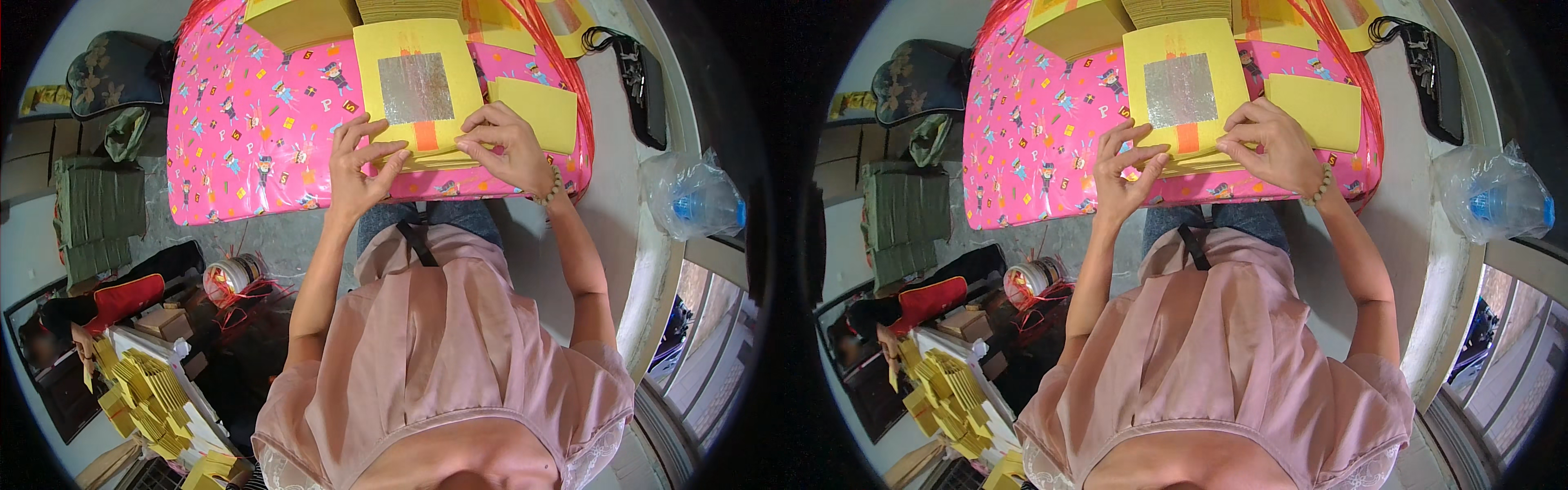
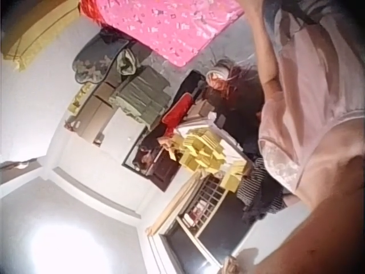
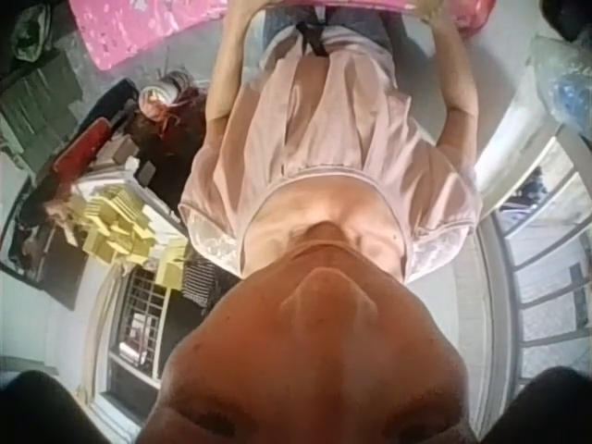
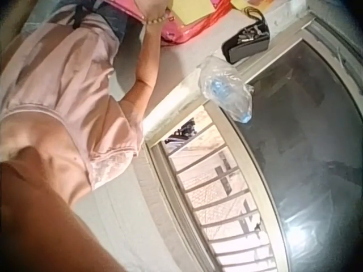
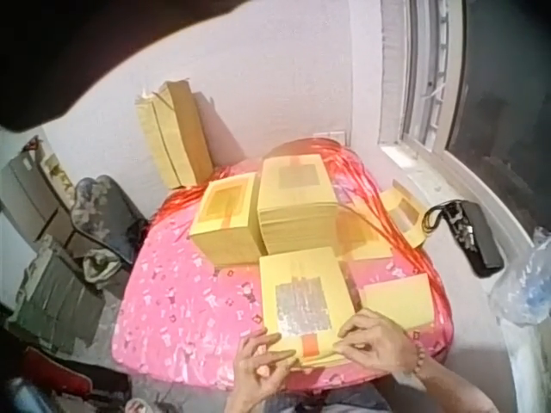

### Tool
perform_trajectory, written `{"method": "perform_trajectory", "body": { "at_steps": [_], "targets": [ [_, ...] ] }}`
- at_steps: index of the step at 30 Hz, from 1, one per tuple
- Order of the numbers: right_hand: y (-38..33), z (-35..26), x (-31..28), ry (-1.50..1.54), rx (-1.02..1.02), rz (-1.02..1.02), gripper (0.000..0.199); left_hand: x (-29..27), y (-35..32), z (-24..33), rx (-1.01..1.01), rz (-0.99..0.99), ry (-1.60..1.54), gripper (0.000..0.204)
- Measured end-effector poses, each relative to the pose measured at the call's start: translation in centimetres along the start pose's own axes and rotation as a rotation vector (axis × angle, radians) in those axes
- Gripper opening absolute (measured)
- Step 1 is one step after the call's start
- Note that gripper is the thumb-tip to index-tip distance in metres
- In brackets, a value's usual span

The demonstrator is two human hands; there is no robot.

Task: Stacking and organizing yellow ritual papers with foil squares on a table.

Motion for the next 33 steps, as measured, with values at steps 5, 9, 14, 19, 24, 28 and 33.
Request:
{"method": "perform_trajectory", "body": {
  "at_steps": [5,9,14,19,24,28,33],
  "targets": [
    [-0.1,0.2,0.0,-0.006,0.016,0.012,0.012,0.2,-0.1,-0.1,-0.027,0.025,-0.01,0.016],
    [0.0,0.2,0.1,0.0,0.029,0.011,0.012,0.2,-0.1,0.0,-0.036,0.035,-0.01,0.015],
    [0.0,0.2,0.1,0.009,0.051,0.003,0.011,0.2,-0.1,-0.1,-0.05,0.044,-0.017,0.015],
    [0.0,0.3,0.2,0.024,0.054,0.008,0.01,0.2,-0.2,0.0,-0.046,0.047,0.002,0.014],
    [-0.1,0.6,0.2,0.035,0.075,0.018,0.01,0.3,-0.1,0.0,-0.043,0.046,0.01,0.014],
    [-0.1,0.4,0.1,0.002,0.009,0.036,0.014,0.3,0.0,0.0,-0.038,0.045,0.021,0.013],
    [0.0,-1.3,0.0,-0.182,-0.106,0.029,0.026,0.1,0.1,0.1,-0.033,0.047,0.015,0.014]
  ]
}}
Point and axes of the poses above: each hand's wrist, its own y-axis towards the middle knuckle, its own x-axis out of the palm, z = x × y, the point moved 6 cm from there along y, towards the middle knuckle, and after that the axes turned 7 degrees about z, right-handed, at the moved point
